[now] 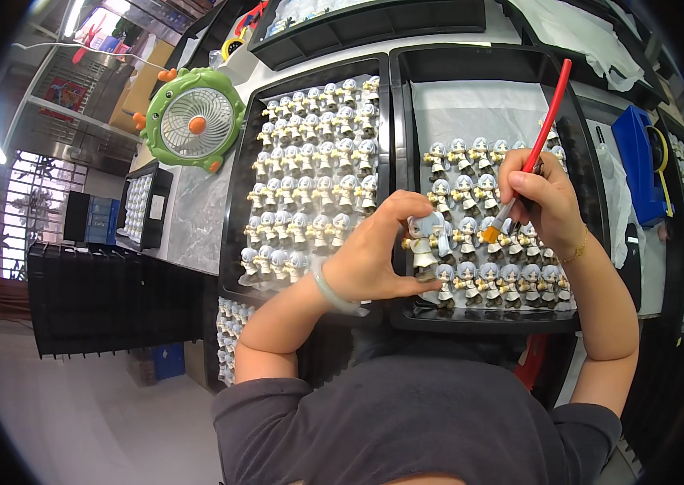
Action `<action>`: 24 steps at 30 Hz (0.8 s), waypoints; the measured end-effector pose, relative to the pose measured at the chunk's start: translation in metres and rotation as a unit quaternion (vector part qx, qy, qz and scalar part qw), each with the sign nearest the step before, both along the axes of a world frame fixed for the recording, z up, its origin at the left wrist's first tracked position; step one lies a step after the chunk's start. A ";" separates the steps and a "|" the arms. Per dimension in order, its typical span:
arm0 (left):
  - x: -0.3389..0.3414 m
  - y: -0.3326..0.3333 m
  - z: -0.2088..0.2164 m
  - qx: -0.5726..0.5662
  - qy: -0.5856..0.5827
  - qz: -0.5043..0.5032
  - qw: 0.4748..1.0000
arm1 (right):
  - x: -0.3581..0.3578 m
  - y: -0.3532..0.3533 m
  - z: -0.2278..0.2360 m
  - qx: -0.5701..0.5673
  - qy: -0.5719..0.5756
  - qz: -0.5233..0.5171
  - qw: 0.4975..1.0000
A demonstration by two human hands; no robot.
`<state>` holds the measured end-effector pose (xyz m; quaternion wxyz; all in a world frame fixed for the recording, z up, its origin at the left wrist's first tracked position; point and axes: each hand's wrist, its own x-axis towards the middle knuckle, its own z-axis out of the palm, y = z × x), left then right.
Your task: The person paints small figurines with a red-handled brush, applying gold paint to specific details. They pick up each figurine from a tray, paint it, and place it back into the tray. The process is repeated for multiple figurines in a workshop setting.
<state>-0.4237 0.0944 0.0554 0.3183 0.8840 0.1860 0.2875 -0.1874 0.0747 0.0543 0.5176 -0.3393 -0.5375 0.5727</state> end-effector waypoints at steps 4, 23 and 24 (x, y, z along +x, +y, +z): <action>0.000 0.001 -0.003 0.074 0.029 0.057 0.995 | -0.001 0.001 -0.002 0.001 -0.001 0.003 1.000; -0.005 0.001 0.005 0.104 0.090 0.078 0.987 | -0.019 -0.006 0.006 0.069 -0.097 0.084 0.989; -0.005 0.003 0.004 0.092 0.089 0.078 0.989 | -0.021 -0.004 0.001 0.072 -0.124 0.080 0.986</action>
